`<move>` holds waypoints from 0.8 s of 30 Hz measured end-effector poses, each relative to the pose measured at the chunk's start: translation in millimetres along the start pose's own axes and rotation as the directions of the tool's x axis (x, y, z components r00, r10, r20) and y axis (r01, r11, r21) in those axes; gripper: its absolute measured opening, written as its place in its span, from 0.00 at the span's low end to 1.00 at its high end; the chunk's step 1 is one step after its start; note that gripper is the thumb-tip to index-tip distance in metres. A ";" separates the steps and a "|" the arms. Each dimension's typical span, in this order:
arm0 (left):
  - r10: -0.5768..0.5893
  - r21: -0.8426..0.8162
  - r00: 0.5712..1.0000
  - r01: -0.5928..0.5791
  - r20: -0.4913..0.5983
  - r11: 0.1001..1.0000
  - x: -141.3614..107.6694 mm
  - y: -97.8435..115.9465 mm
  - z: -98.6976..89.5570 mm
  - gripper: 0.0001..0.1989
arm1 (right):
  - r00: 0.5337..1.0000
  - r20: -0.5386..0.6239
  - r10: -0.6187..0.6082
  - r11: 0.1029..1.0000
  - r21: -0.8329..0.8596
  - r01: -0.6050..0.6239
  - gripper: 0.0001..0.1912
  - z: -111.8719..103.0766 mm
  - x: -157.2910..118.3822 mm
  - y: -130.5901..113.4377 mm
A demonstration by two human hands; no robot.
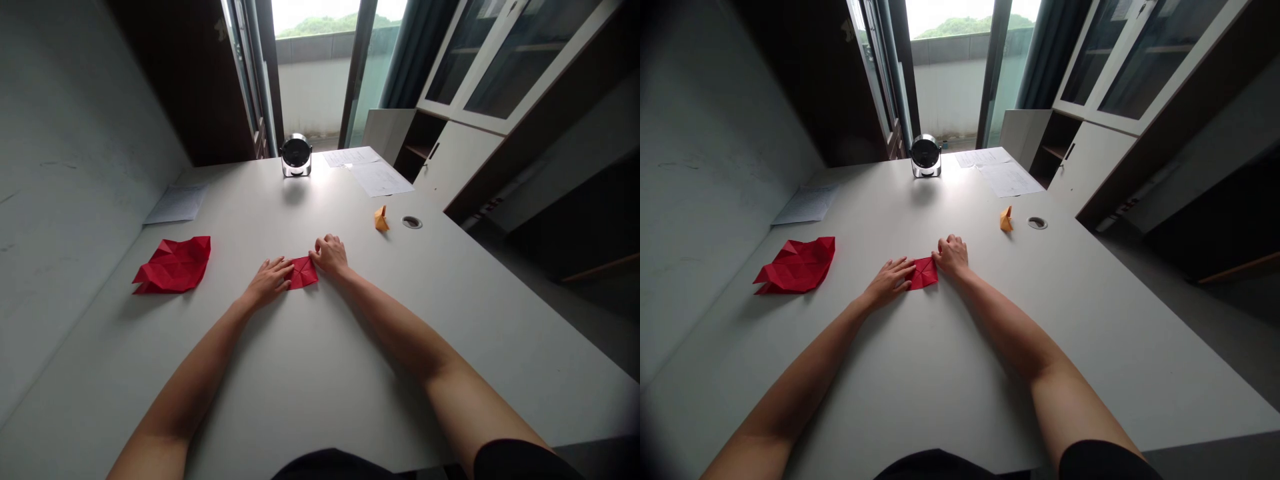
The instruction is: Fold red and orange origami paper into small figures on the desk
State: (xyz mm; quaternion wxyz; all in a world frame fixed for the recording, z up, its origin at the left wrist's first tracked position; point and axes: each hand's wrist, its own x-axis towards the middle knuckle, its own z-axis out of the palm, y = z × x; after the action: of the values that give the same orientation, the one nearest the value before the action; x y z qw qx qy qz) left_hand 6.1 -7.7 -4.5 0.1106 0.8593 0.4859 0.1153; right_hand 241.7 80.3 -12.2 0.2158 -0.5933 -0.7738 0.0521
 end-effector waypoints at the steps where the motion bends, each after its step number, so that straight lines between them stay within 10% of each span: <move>1: 0.022 -0.005 1.000 -0.022 0.003 1.000 -0.4 1.2 -0.3 0.26 | 1.000 -0.004 -0.003 1.000 0.014 0.003 0.10 0.0 0.1 0.2; 8: 0.060 -0.008 0.992 -0.062 -0.111 0.998 -0.7 6.8 -2.1 0.21 | 0.988 -0.065 -0.138 0.966 0.212 0.149 0.09 -8.7 -8.1 3.1; 15: -0.058 0.048 0.973 0.070 -0.222 0.996 -4.4 7.2 -5.8 0.13 | 0.838 0.036 -0.545 0.791 0.355 0.499 0.11 -10.2 -17.7 -2.9; 24: -0.102 0.000 0.966 0.105 -0.237 0.995 -7.5 2.2 -9.3 0.11 | 0.756 0.085 -0.649 0.728 0.361 0.583 0.16 -15.6 -23.0 -2.6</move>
State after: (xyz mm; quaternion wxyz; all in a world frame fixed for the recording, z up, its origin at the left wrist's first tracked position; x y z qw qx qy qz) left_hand 1.3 -14.6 4.3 0.0526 0.8136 0.5403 0.2081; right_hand 250.2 55.1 -3.5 0.2305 -0.2505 -0.9266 0.1598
